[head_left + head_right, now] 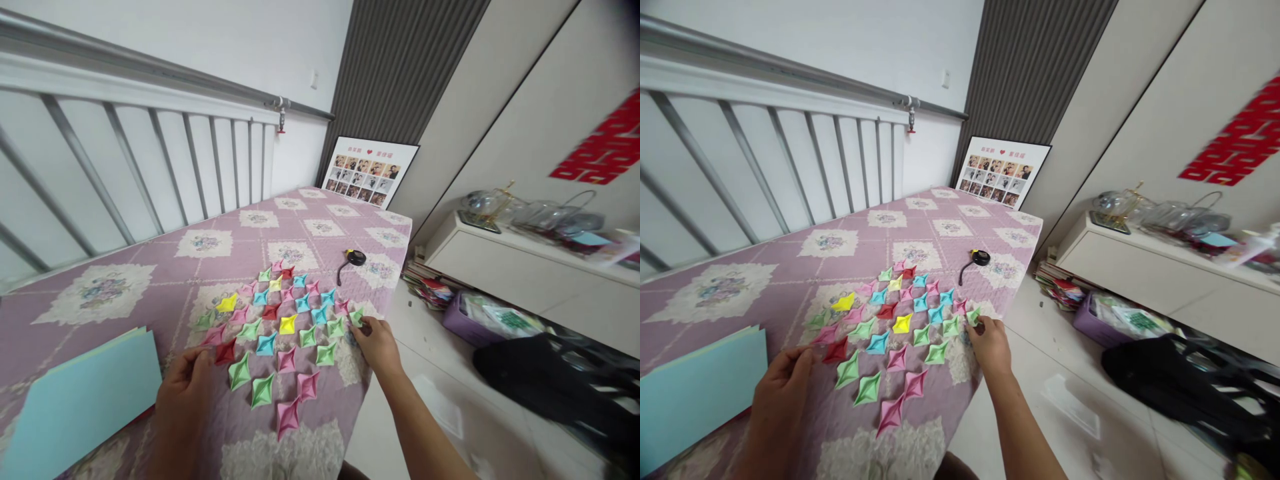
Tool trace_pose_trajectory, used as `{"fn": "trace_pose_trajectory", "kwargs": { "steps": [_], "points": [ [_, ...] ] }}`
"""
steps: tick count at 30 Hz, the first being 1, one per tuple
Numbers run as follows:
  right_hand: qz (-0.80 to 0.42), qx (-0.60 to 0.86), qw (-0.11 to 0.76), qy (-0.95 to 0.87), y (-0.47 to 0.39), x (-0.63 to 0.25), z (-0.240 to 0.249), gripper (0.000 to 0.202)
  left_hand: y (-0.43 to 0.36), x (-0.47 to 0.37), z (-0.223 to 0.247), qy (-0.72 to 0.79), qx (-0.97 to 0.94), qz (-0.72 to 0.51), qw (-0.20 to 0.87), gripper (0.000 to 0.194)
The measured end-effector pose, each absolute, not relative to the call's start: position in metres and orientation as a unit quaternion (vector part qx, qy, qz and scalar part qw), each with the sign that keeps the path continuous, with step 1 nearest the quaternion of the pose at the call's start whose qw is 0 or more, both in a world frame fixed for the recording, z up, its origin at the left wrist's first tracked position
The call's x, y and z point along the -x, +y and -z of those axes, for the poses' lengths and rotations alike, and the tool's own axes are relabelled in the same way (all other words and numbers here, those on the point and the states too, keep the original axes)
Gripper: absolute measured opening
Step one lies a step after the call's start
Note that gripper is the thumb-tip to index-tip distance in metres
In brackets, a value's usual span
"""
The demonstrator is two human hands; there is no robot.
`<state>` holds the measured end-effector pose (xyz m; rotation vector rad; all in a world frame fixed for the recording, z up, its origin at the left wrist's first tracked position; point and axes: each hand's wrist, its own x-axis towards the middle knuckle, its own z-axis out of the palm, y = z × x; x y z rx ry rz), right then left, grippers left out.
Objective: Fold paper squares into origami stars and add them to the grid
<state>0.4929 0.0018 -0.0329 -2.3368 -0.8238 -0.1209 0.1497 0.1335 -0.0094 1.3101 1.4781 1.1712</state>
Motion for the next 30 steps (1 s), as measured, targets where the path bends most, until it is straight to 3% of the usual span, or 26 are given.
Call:
{"fn": "trace_pose_trajectory", "kwargs": {
  "steps": [7,12,22,30],
  "points": [
    [0.081,0.871,0.376,-0.306,-0.008,-0.476,0.028,0.043,0.134,-0.15,0.01,0.583,-0.503,-0.477,0.423,0.031],
    [0.095,0.845,0.397,-0.344,-0.009,-0.441,0.021,0.037,0.135,-0.148,0.012,0.585,-0.518,-0.461,0.42,0.03],
    [0.126,0.867,0.377,-0.301,-0.008,-0.479,0.035,0.048,0.135,-0.148,0.01,0.578,-0.515,-0.468,0.426,0.033],
    [0.108,0.879,0.357,-0.297,-0.001,-0.488,0.046,0.042,0.135,-0.149,0.01,0.583,-0.507,-0.475,0.423,0.034]
  ]
}}
